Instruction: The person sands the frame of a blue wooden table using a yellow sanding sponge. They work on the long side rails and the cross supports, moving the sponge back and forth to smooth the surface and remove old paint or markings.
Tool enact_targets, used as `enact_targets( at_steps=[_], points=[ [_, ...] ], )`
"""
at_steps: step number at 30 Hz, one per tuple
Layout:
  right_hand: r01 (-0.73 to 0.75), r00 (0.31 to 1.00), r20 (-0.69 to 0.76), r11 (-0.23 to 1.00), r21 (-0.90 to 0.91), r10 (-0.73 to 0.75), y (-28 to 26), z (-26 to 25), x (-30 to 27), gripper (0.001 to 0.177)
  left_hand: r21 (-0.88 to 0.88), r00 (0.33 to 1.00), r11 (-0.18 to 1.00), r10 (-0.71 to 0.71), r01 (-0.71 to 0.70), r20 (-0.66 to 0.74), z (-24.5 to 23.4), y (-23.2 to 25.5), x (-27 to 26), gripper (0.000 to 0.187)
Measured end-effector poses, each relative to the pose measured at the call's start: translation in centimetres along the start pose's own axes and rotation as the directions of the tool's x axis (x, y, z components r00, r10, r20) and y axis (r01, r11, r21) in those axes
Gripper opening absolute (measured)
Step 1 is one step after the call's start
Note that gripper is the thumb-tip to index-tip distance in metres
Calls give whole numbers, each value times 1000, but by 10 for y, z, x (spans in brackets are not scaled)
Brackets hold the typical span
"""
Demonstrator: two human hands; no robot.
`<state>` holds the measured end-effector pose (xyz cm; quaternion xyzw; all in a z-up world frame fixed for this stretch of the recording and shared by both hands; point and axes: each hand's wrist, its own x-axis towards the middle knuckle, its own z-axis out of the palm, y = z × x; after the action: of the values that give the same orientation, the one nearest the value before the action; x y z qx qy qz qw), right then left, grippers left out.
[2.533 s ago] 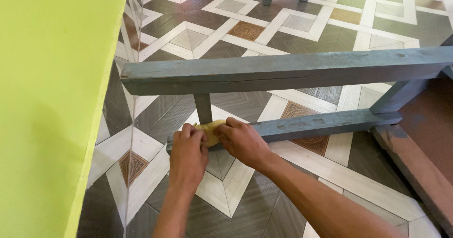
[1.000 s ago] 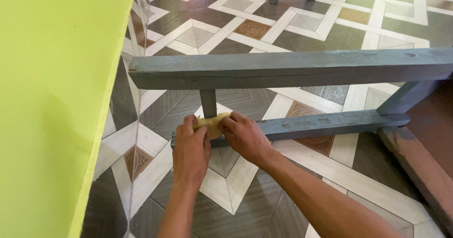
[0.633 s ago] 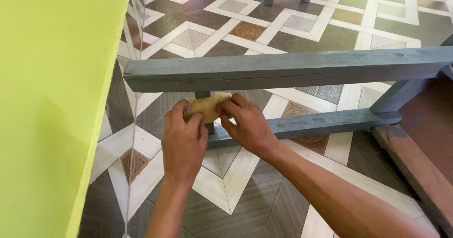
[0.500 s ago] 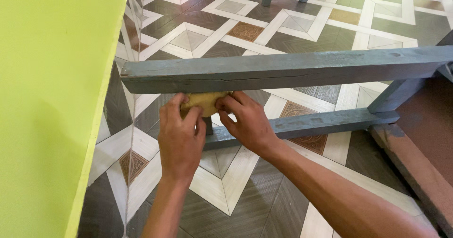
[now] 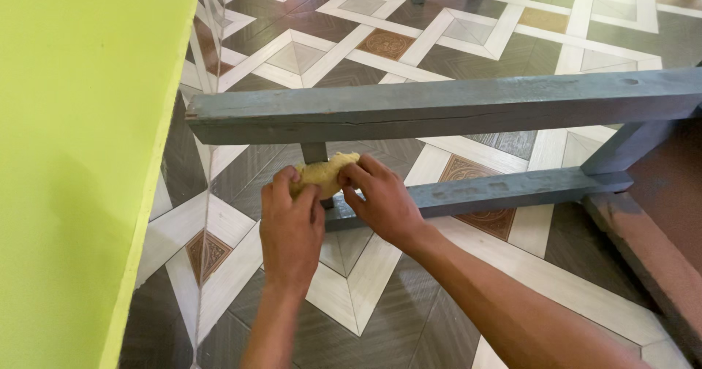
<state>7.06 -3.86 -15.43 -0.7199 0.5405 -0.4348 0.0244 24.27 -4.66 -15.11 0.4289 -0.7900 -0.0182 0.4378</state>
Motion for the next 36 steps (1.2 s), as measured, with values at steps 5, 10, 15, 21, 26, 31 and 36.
enact_targets(
  at_steps=[5, 10, 15, 21, 26, 31, 36],
  points=[
    [2, 999, 50, 1000, -14, -1, 14, 14, -7, 16, -4, 995, 998, -61, 61, 76, 14, -9, -9, 16],
    [7, 996, 89, 1000, -7, -6, 27, 26, -18, 14, 34, 973, 990, -141, 137, 180, 22, -14, -17, 16],
    [-52, 985, 160, 996, -66, 62, 35, 36, -19, 11, 57, 966, 986, -165, 156, 201, 31, -18, -20, 14],
    [-29, 983, 181, 996, -82, 43, 25, 40, -22, 17, 93, 946, 981, -189, 170, 264, 21, -20, -17, 18],
    [4, 972, 233, 991, -133, 27, 18, 48, -23, 16, 156, 938, 975, -198, 158, 286, 9, -24, -20, 21],
    [139, 951, 286, 989, -49, -120, -2, 61, -25, 23, 221, 905, 940, -317, 260, 282, -11, -38, -33, 20],
    [38, 950, 311, 999, -32, -26, -7, 62, -16, 20, 235, 909, 929, -342, 287, 240, -3, -48, -35, 22]
  ],
)
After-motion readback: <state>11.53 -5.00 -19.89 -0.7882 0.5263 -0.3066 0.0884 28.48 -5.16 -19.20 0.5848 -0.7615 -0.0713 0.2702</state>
